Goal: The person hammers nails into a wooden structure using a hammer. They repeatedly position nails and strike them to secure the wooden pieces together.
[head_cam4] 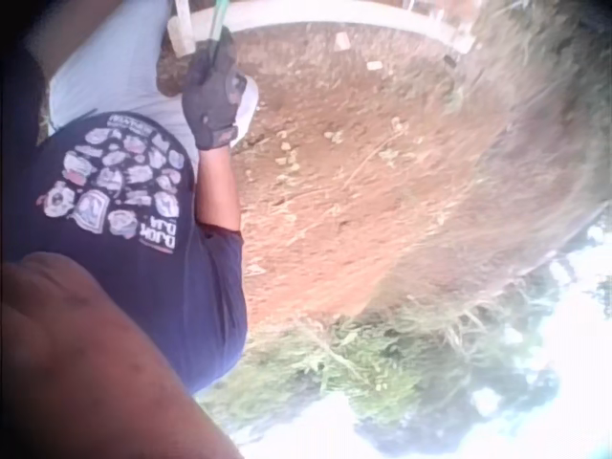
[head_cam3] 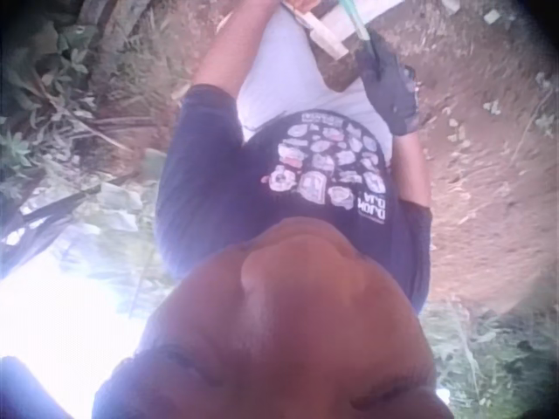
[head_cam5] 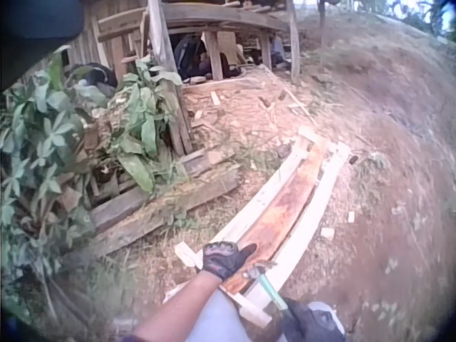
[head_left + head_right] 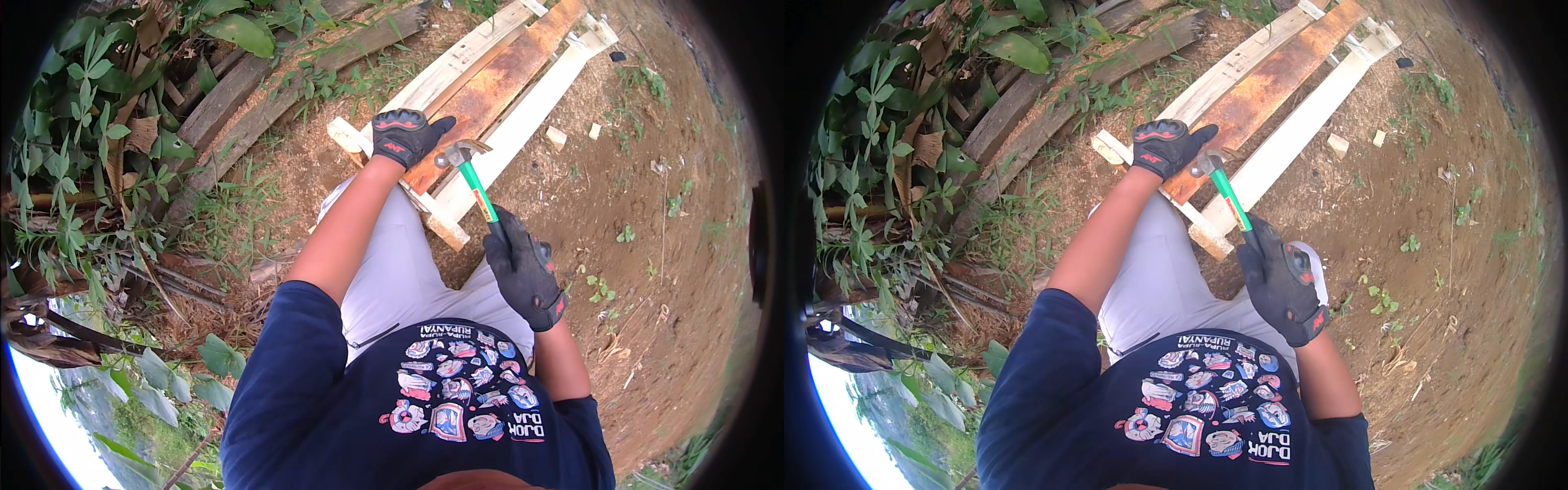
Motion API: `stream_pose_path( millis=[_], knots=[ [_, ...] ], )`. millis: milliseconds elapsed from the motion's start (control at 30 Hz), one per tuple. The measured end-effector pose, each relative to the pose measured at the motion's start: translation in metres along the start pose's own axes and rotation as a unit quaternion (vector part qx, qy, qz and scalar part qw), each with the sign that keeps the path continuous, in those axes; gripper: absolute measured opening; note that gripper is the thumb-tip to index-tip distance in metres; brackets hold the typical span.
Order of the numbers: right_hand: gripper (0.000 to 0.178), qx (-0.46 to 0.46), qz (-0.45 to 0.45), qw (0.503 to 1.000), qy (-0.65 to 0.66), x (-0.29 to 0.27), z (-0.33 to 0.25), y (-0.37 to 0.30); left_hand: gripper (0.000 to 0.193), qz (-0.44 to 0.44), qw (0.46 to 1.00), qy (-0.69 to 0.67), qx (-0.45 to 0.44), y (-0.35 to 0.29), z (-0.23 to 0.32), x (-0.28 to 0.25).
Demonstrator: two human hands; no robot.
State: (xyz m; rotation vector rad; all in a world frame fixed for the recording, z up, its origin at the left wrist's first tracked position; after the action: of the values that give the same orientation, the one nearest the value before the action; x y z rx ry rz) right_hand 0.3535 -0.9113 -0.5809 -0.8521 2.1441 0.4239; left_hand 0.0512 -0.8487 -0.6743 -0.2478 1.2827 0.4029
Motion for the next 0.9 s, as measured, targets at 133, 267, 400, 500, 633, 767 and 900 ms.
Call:
stream_pose_path(
  millis=[133,267,400,500,633,767,900],
  knots=[
    [0.043,-0.007,0.003,1.0,-0.03,0.011,0.001,0.009,0.081,-0.043,0.999,0.004,0.014,-0.003,-0.007,0.004],
    [0.042,-0.058,0.034,0.996,-0.054,0.016,0.003,0.013,0.075,-0.021,0.999,-0.003,0.025,-0.005,-0.01,0.007],
    [0.042,-0.037,0.049,0.997,-0.053,0.021,-0.008,0.016,0.078,0.033,0.997,0.018,0.065,-0.007,-0.019,0.016],
    [0.045,-0.026,-0.011,0.997,-0.073,0.02,-0.005,0.014,0.065,-0.019,0.997,0.005,0.07,-0.006,-0.02,0.012],
    [0.045,-0.044,0.061,0.997,0.016,-0.003,-0.028,0.016,0.052,-0.027,0.999,0.006,0.034,-0.004,-0.016,0.014],
    [0.045,-0.035,0.071,0.997,-0.002,0.011,-0.03,0.022,0.059,0.01,0.999,0.022,0.04,-0.006,-0.021,0.018],
    [0.042,-0.031,-0.025,0.997,-0.062,0.007,-0.018,0.022,0.06,-0.037,0.999,0.0,0.02,-0.002,-0.015,0.007]
  ],
)
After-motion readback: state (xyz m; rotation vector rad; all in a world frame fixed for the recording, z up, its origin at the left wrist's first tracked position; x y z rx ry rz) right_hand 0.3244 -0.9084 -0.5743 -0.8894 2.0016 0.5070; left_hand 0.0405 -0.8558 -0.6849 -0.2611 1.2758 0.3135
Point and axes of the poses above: each hand's wrist, its own y-axis towards the middle knuckle, its own x-axis out of the palm, z = x × y, the point moved 2 cm from there along y, towards the middle knuckle, and after that the axes turned 1 degree about -y, right-handed, at the moved point
